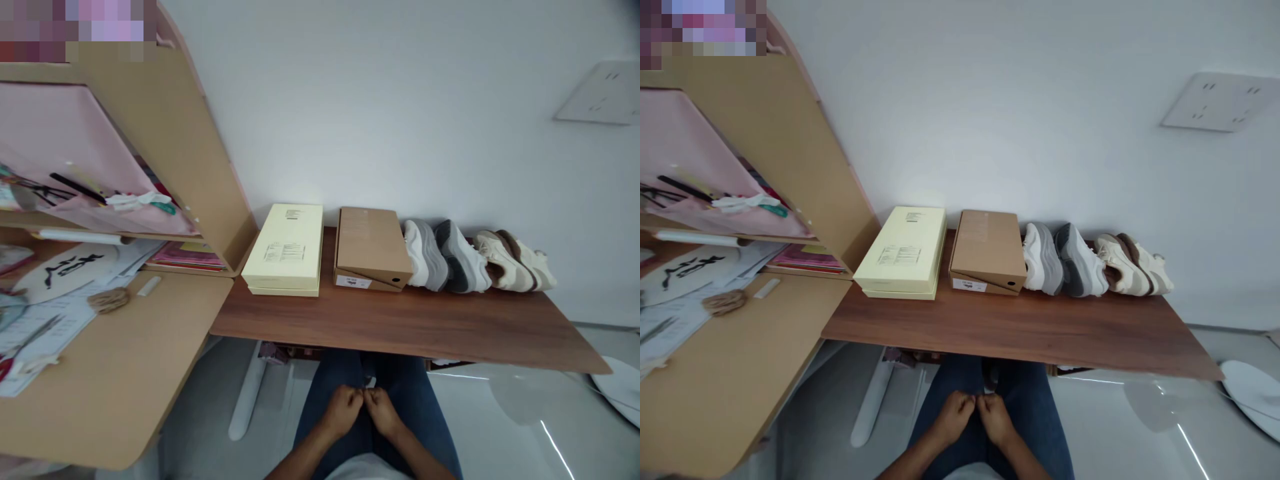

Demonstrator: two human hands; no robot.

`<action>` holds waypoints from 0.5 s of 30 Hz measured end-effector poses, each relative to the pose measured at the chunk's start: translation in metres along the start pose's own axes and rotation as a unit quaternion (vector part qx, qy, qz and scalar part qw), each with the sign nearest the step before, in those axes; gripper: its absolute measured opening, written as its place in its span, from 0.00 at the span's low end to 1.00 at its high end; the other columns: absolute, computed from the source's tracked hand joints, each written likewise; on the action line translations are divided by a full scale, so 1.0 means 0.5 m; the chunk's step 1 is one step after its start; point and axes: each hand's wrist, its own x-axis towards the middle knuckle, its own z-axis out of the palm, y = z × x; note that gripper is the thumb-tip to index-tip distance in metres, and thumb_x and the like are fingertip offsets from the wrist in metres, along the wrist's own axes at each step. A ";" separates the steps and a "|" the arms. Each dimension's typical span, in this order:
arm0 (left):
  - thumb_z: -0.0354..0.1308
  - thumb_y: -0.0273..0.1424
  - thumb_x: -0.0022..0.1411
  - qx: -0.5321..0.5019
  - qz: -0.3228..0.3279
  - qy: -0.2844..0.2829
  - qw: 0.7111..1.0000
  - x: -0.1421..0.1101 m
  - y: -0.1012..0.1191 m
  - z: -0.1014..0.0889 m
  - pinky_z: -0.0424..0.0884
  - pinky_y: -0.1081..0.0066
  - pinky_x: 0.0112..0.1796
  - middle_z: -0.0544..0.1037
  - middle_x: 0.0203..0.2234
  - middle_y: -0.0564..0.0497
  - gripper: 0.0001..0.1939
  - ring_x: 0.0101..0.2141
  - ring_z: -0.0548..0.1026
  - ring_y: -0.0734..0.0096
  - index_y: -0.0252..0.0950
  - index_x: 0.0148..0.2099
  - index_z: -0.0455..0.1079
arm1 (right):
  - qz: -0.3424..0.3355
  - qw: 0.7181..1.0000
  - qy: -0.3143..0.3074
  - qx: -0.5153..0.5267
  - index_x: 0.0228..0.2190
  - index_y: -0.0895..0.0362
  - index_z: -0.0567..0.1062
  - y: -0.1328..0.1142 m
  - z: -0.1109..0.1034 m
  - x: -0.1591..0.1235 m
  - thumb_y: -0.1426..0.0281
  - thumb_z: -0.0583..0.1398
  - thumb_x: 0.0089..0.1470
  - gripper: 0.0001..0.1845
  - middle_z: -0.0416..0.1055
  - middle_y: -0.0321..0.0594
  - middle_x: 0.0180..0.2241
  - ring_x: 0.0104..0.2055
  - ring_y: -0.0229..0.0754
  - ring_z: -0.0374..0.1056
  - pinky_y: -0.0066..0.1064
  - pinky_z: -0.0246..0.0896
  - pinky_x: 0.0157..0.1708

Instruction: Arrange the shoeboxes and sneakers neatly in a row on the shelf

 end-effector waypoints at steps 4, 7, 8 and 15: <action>0.46 0.47 0.61 -0.007 0.033 0.013 0.999 -0.047 0.000 -0.043 0.51 0.69 0.26 0.50 0.14 0.56 0.27 0.21 0.52 0.75 0.39 0.17 0.46 | -0.021 0.999 0.039 0.005 0.14 0.53 0.51 -0.029 0.016 -0.032 0.39 0.50 0.52 0.34 0.46 0.30 0.16 0.20 0.34 0.44 0.29 0.42 0.20; 0.42 0.53 0.63 0.001 0.028 0.027 0.999 -0.098 0.015 -0.093 0.48 0.68 0.24 0.45 0.13 0.56 0.31 0.19 0.48 0.75 0.39 0.16 0.41 | -0.055 0.995 0.077 -0.012 0.14 0.52 0.45 -0.070 0.012 -0.051 0.47 0.54 0.55 0.33 0.40 0.28 0.14 0.18 0.32 0.39 0.29 0.38 0.19; 0.41 0.55 0.63 -0.004 0.035 0.031 0.999 -0.114 0.025 -0.115 0.48 0.68 0.24 0.44 0.12 0.56 0.32 0.18 0.47 0.76 0.39 0.16 0.40 | -0.077 0.993 0.087 -0.016 0.14 0.52 0.44 -0.090 0.004 -0.056 0.50 0.54 0.57 0.33 0.39 0.27 0.14 0.18 0.31 0.38 0.29 0.37 0.18; 0.46 0.52 0.64 -0.086 0.209 0.288 0.931 -0.165 0.103 -0.304 0.54 0.69 0.21 0.45 0.12 0.56 0.33 0.16 0.48 0.76 0.38 0.17 0.39 | -0.309 0.927 0.208 -0.046 0.16 0.53 0.43 -0.297 -0.094 -0.043 0.70 0.56 0.60 0.30 0.43 0.26 0.13 0.14 0.29 0.40 0.29 0.39 0.16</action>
